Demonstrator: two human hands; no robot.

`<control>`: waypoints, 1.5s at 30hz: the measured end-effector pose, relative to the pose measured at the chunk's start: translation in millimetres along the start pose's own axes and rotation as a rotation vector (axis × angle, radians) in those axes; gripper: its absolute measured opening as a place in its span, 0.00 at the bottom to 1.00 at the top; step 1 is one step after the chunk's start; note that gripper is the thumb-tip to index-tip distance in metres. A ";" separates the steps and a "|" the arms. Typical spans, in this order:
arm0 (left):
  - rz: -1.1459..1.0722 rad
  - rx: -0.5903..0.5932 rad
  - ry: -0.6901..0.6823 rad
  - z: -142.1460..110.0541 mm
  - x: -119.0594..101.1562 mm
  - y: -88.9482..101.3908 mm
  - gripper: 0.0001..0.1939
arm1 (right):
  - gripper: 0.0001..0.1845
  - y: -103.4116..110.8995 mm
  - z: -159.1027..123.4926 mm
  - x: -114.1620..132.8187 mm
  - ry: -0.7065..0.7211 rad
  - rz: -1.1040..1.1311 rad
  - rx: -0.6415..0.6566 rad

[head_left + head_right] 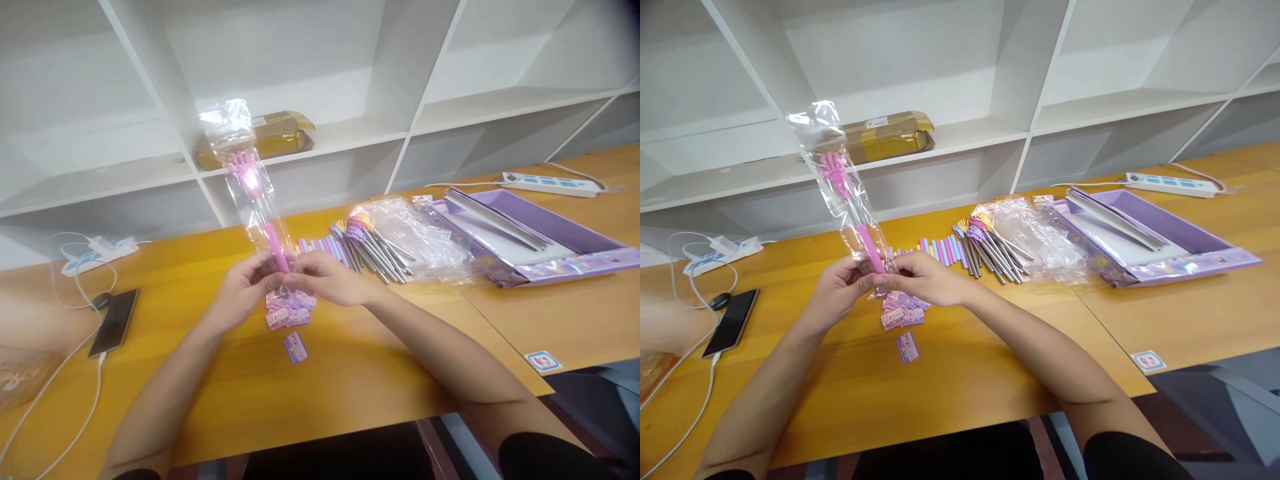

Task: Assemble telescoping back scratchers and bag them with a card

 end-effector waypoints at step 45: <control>0.215 -0.165 -0.165 -5.2 -26.4 26.7 0.11 | 0.11 -103.3 -14.7 -85.1 0.009 -0.354 0.670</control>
Point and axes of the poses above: each hand's wrist, its own z-axis towards the middle knuckle, its own y-axis out of the back of the hand, x = y × z, the point moved 3 cm from there along z, towards the middle knuckle
